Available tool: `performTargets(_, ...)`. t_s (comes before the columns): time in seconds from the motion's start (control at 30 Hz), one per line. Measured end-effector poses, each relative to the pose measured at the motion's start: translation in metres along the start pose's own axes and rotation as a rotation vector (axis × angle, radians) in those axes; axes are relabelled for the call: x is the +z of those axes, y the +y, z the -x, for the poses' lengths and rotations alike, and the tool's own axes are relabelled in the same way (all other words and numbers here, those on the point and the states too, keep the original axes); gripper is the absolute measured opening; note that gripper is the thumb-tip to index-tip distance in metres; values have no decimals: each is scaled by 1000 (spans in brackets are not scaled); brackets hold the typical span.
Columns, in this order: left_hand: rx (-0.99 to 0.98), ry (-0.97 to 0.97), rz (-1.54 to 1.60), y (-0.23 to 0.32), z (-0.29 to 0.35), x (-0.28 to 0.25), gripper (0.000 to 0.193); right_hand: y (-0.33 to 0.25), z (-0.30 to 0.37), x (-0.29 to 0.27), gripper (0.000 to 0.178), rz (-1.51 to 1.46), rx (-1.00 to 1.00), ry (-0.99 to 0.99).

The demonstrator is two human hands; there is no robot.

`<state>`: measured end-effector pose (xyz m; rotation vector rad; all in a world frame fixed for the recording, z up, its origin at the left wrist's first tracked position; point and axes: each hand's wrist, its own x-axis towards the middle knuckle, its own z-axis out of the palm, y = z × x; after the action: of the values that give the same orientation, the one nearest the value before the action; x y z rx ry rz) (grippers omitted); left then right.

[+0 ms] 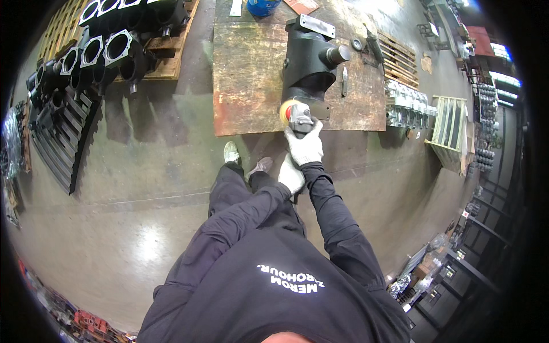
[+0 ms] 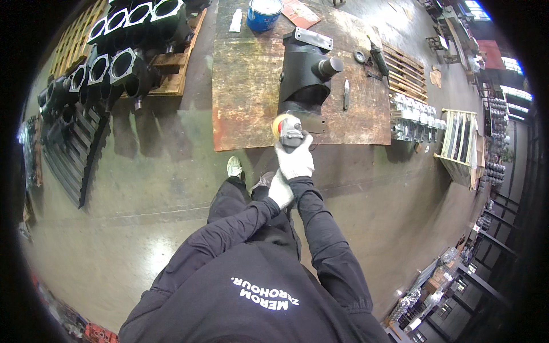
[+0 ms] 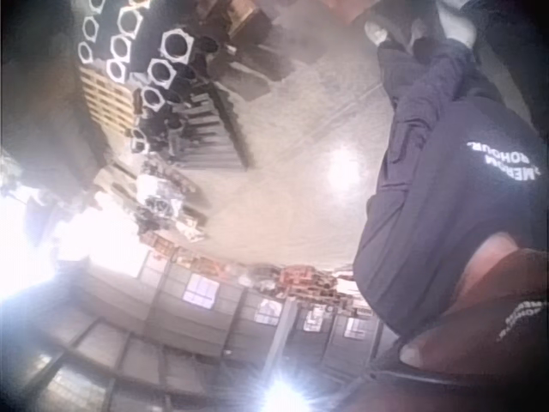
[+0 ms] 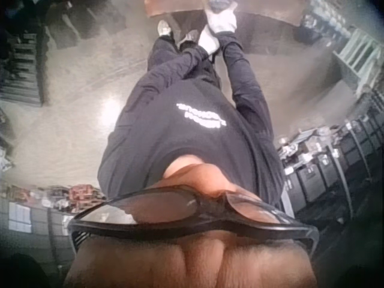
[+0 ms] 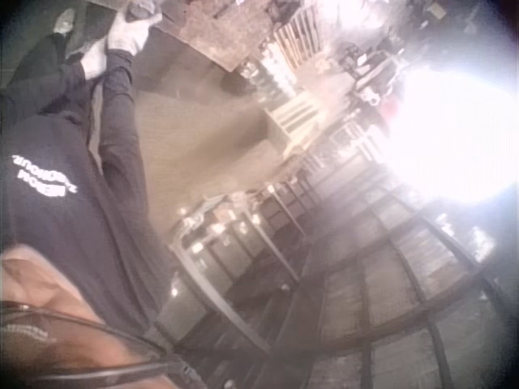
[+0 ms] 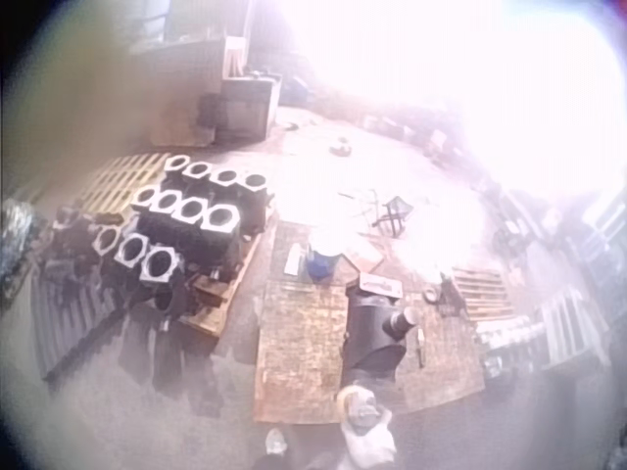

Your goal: The person uses an angle grinder to smooth the surface of a large metal part on a workbench. They reposition the part several times to reach different areas and continue grinding until the clip ends.

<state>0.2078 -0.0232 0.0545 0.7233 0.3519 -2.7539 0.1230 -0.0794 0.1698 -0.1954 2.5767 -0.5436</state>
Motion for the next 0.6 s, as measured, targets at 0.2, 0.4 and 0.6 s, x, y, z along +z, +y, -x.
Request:
performTargets(0.2,69,-40,-224,-18,0,-18,36,16,4,-4,87,-62,25,80)
performTargets(0.4,92,-61,-731,-32,-20,-37,47,37,-4,-10,85,-32,44,164)
performTargets(0.6,80,14,-585,-43,-38,-46,49,39,-13,-13,83,7,40,153)
